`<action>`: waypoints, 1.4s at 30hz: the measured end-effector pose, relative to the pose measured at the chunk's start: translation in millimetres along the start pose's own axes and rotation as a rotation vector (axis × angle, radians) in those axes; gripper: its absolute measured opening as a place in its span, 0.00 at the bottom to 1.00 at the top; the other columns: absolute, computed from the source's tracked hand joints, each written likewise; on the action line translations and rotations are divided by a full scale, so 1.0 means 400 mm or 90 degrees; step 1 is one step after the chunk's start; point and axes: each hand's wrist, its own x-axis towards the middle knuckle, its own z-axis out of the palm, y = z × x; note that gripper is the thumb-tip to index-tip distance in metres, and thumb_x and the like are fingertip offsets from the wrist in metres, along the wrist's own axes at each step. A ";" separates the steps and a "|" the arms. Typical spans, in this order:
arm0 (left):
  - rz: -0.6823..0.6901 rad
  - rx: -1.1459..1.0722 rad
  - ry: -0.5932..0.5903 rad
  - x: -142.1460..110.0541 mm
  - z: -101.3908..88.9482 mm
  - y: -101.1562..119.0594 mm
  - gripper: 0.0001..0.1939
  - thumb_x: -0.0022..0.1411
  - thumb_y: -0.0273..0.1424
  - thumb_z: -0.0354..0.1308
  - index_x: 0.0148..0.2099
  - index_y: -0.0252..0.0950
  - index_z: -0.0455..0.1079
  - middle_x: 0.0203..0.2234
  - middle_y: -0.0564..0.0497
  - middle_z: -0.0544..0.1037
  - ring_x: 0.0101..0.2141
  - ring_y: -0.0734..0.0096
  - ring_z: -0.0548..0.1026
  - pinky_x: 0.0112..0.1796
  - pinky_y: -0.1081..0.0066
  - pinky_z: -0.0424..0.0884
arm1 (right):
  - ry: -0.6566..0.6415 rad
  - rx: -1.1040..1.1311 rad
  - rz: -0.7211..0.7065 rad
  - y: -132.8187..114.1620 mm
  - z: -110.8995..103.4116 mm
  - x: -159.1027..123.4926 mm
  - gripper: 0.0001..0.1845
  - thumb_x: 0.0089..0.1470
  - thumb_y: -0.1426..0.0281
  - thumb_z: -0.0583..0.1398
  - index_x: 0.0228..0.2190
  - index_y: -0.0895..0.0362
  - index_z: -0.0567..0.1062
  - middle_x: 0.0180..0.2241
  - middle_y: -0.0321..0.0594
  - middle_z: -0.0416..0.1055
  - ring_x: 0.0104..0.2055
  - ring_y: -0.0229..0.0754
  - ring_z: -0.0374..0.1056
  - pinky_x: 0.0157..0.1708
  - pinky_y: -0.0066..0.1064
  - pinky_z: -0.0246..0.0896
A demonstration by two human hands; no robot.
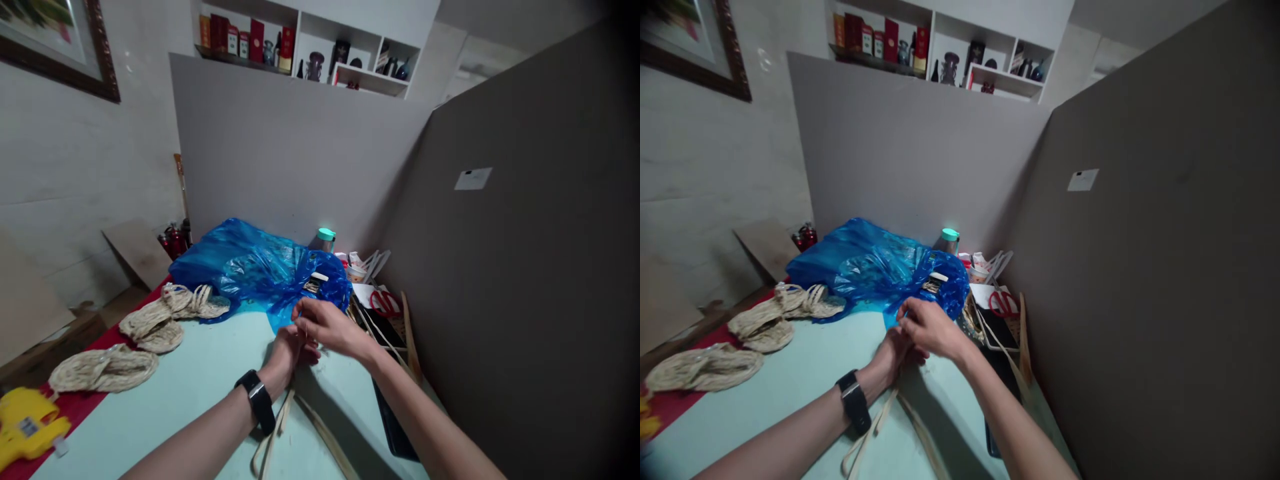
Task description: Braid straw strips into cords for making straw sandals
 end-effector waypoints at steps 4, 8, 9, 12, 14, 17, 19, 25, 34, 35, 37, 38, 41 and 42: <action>0.011 0.038 -0.022 -0.013 -0.007 0.001 0.08 0.52 0.33 0.62 0.28 0.34 0.69 0.20 0.50 0.76 0.18 0.67 0.75 0.22 0.68 0.72 | 0.011 0.029 0.023 0.057 -0.003 0.122 0.04 0.56 0.77 0.52 0.32 0.59 0.66 0.22 0.34 0.70 0.24 0.35 0.65 0.25 0.25 0.59; 0.044 0.073 -0.011 -0.021 -0.017 0.005 0.03 0.49 0.25 0.59 0.29 0.35 0.70 0.22 0.50 0.77 0.19 0.66 0.76 0.19 0.72 0.69 | 0.012 0.042 0.027 0.112 0.029 0.207 0.05 0.60 0.72 0.55 0.36 0.61 0.69 0.26 0.35 0.70 0.26 0.35 0.67 0.28 0.28 0.64; 0.048 0.077 0.000 -0.018 -0.019 0.005 0.03 0.48 0.23 0.58 0.29 0.36 0.69 0.21 0.51 0.77 0.18 0.67 0.75 0.17 0.73 0.68 | 0.013 0.040 0.029 0.124 0.036 0.220 0.07 0.61 0.69 0.56 0.38 0.61 0.70 0.28 0.35 0.71 0.27 0.35 0.68 0.29 0.29 0.66; 0.052 0.076 0.030 -0.004 -0.022 0.001 0.05 0.47 0.22 0.57 0.28 0.36 0.66 0.19 0.53 0.75 0.15 0.71 0.72 0.15 0.75 0.64 | 0.017 0.022 0.049 0.163 0.038 0.237 0.13 0.62 0.64 0.56 0.41 0.61 0.71 0.34 0.38 0.71 0.31 0.37 0.69 0.32 0.32 0.68; 0.051 0.068 0.041 0.006 -0.022 -0.003 0.05 0.47 0.25 0.59 0.26 0.36 0.65 0.17 0.54 0.74 0.13 0.73 0.71 0.14 0.77 0.60 | 0.014 -0.003 0.070 0.193 0.022 0.231 0.13 0.62 0.64 0.56 0.42 0.61 0.72 0.36 0.39 0.72 0.33 0.37 0.70 0.33 0.33 0.69; 0.054 0.051 0.050 0.010 -0.021 -0.009 0.10 0.47 0.35 0.62 0.25 0.36 0.64 0.19 0.51 0.75 0.12 0.76 0.68 0.12 0.78 0.55 | 0.016 -0.056 0.092 0.229 -0.019 0.200 0.13 0.62 0.64 0.57 0.41 0.61 0.72 0.36 0.39 0.72 0.33 0.37 0.70 0.33 0.33 0.69; 0.061 0.037 0.052 0.006 -0.021 -0.011 0.16 0.47 0.43 0.62 0.26 0.36 0.64 0.19 0.49 0.76 0.12 0.77 0.68 0.13 0.78 0.55 | 0.033 -0.099 0.094 0.238 -0.044 0.168 0.12 0.62 0.64 0.56 0.39 0.61 0.72 0.34 0.37 0.71 0.32 0.37 0.69 0.33 0.33 0.68; 0.088 0.011 0.066 -0.023 -0.027 0.005 0.26 0.47 0.55 0.58 0.31 0.35 0.64 0.21 0.47 0.78 0.15 0.75 0.70 0.16 0.77 0.58 | 0.136 -0.292 0.078 0.204 -0.020 0.034 0.10 0.58 0.78 0.50 0.32 0.60 0.70 0.29 0.41 0.70 0.35 0.43 0.65 0.37 0.33 0.55; 0.132 0.076 0.108 -0.036 -0.008 0.009 0.18 0.55 0.45 0.58 0.24 0.38 0.61 0.13 0.56 0.71 0.11 0.77 0.65 0.15 0.77 0.52 | 0.104 -0.397 0.121 0.138 0.134 -0.131 0.08 0.56 0.79 0.50 0.32 0.58 0.68 0.26 0.44 0.74 0.26 0.42 0.67 0.25 0.29 0.45; 0.138 0.084 0.112 -0.037 -0.005 0.008 0.17 0.56 0.43 0.57 0.23 0.38 0.61 0.13 0.56 0.70 0.11 0.77 0.65 0.15 0.77 0.52 | 0.101 -0.395 0.121 0.125 0.137 -0.138 0.09 0.57 0.79 0.49 0.33 0.58 0.67 0.26 0.45 0.74 0.26 0.42 0.68 0.25 0.29 0.45; 0.142 0.096 0.116 -0.037 -0.001 0.006 0.16 0.57 0.41 0.57 0.22 0.39 0.61 0.13 0.57 0.70 0.11 0.77 0.64 0.16 0.76 0.52 | 0.102 -0.374 0.111 0.098 0.139 -0.144 0.09 0.58 0.78 0.49 0.33 0.58 0.67 0.27 0.45 0.75 0.27 0.43 0.69 0.25 0.29 0.45; 0.141 0.102 0.119 -0.036 -0.001 0.006 0.16 0.57 0.40 0.57 0.22 0.39 0.61 0.12 0.57 0.70 0.11 0.76 0.64 0.16 0.76 0.53 | 0.106 -0.356 0.102 0.086 0.140 -0.145 0.10 0.59 0.77 0.48 0.33 0.58 0.68 0.28 0.45 0.75 0.27 0.43 0.69 0.25 0.29 0.45; 0.135 0.123 0.138 -0.029 -0.005 0.007 0.15 0.56 0.36 0.58 0.20 0.40 0.62 0.10 0.58 0.66 0.12 0.74 0.63 0.18 0.75 0.54 | 0.121 -0.290 0.072 0.066 0.152 -0.141 0.11 0.60 0.74 0.48 0.36 0.58 0.70 0.30 0.44 0.76 0.30 0.44 0.70 0.26 0.29 0.47; 0.135 0.129 0.146 -0.026 -0.007 0.007 0.15 0.55 0.35 0.59 0.19 0.40 0.62 0.10 0.58 0.65 0.13 0.73 0.63 0.18 0.75 0.54 | 0.125 -0.276 0.066 0.065 0.159 -0.139 0.12 0.60 0.74 0.48 0.39 0.58 0.70 0.31 0.45 0.76 0.30 0.44 0.70 0.27 0.29 0.48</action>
